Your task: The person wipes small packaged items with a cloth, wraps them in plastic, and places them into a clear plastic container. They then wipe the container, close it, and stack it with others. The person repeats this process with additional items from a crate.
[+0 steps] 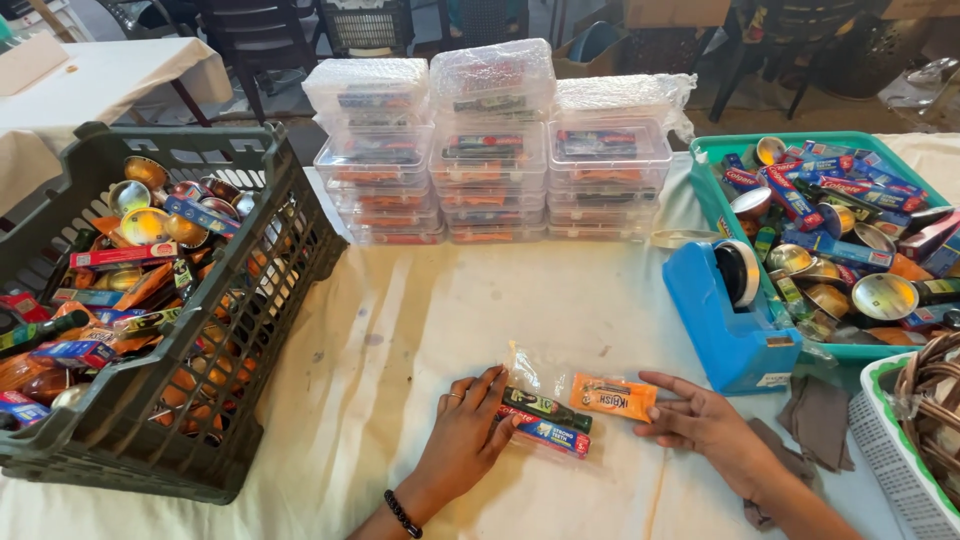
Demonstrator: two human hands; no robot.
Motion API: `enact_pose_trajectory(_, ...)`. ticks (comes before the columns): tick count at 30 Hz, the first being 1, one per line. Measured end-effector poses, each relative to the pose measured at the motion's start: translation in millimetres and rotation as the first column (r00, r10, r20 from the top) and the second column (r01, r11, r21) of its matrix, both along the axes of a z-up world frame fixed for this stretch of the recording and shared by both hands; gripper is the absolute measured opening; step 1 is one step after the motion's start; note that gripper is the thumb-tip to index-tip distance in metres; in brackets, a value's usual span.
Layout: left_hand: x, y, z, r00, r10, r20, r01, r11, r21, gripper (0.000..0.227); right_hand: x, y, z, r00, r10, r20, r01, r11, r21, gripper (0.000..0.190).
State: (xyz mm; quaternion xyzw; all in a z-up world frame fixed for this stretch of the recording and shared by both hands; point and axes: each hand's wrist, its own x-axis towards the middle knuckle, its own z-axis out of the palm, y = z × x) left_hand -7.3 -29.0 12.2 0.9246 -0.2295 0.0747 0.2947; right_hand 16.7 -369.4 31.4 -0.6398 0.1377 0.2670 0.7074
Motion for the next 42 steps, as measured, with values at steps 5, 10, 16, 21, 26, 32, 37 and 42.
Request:
enact_pose_trajectory(5, 0, 0, -2, 1.000, 0.002, 0.009, -0.003, 1.000, 0.010, 0.061, -2, 8, -23, 0.988, -0.073, 0.138, 0.105, 0.964, -0.244, 0.053)
enact_pose_trajectory(10, 1, -1, -4, 1.000, 0.009, 0.018, -0.010, 1.000, 0.028, 0.062, -3, 3, -51, 0.946, -0.020, 0.325, 0.147, 0.916, -0.373, 0.027)
enact_pose_trajectory(16, 0, 0, -3, 0.999, 0.002, 0.037, -0.003, 1.000, 0.024, 0.062, 1, -5, -34, 0.694, 0.439, 0.571, 0.062, 0.753, -0.655, 0.021)
enact_pose_trajectory(21, -2, -1, 1, 1.000, 0.003, 0.020, -0.003, 1.000, 0.026, 0.061, -3, 3, -10, 0.334, 0.758, 0.561, 0.204, 0.523, -0.828, 0.036)
enact_pose_trajectory(26, -1, -2, -5, 0.999, 0.008, 0.042, -0.009, 1.000, 0.019, 0.062, -6, 7, -17, 0.322, 0.867, 0.380, 0.254, 0.308, -0.917, 0.053)
enact_pose_trajectory(32, -3, 0, -2, 0.998, 0.005, 0.055, -0.005, 1.000, 0.002, 0.061, -3, 5, -19, 0.315, 0.873, 0.373, 0.274, 0.293, -0.916, 0.053)
enact_pose_trajectory(37, -1, -2, -4, 0.999, 0.009, 0.046, -0.010, 1.000, 0.024, 0.064, -5, 6, -11, 0.156, 0.895, 0.418, 0.320, 0.355, -0.878, 0.060)
enact_pose_trajectory(42, -2, -1, -1, 0.999, 0.005, 0.041, -0.005, 1.000, 0.019, 0.069, -4, 1, -17, 0.327, 0.861, 0.389, 0.260, 0.314, -0.913, 0.045)
